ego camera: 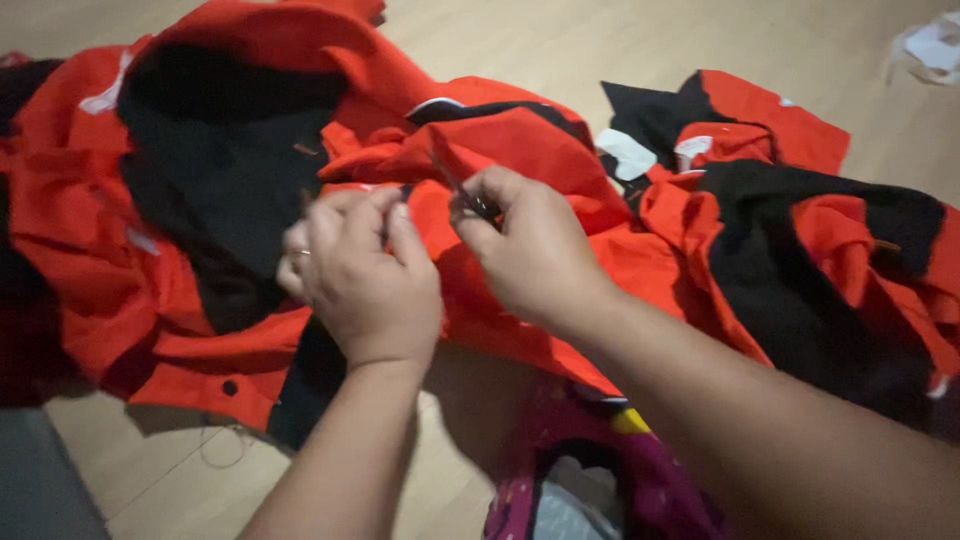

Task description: The person uses scissors to cut threads and fabric from a red and black jacket. They repeatedly pull at loose threads, snip them, and trim excess material from the garment's seams and edges.

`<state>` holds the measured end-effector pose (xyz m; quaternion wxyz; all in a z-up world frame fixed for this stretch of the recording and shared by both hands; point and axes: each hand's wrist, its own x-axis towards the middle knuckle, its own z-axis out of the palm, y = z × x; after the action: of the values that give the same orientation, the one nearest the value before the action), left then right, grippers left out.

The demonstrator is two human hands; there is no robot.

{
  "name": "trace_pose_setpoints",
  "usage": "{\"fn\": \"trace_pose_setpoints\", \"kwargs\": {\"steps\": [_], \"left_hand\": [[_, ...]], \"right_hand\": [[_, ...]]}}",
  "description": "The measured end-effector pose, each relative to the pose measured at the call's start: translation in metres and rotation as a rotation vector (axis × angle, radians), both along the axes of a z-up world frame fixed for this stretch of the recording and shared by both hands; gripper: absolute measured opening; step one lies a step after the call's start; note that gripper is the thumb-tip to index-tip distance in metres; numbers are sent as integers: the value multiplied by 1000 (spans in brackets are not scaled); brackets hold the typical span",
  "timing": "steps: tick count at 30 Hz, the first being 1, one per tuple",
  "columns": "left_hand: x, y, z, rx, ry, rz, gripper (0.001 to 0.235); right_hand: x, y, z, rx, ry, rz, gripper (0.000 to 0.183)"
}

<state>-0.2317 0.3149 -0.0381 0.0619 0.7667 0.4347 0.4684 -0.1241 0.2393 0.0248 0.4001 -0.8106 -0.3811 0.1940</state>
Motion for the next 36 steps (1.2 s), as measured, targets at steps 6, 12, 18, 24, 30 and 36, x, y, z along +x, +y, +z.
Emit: {"fn": "trace_pose_setpoints", "kwargs": {"steps": [6, 12, 18, 24, 30, 36], "left_hand": [[-24, 61, -22, -294, -13, 242, 40], [-24, 70, -48, -451, 37, 268, 38], [-27, 75, -40, -539, 30, 279, 37], [-49, 98, -34, -603, -86, 134, 11], [-44, 103, -16, -722, -551, -18, 18], [-20, 86, 20, -900, -850, -111, 15]], "right_hand": [[-27, 52, 16, -1, 2, 98, 4], [-28, 105, -23, -15, -6, 109, 7], [-21, 138, -57, -128, -35, 82, 10], [-19, 138, -56, 123, 346, 51, 18], [-26, 115, -21, 189, 456, 32, 26], [-19, 103, 6, 92, 165, -49, 17]]}}
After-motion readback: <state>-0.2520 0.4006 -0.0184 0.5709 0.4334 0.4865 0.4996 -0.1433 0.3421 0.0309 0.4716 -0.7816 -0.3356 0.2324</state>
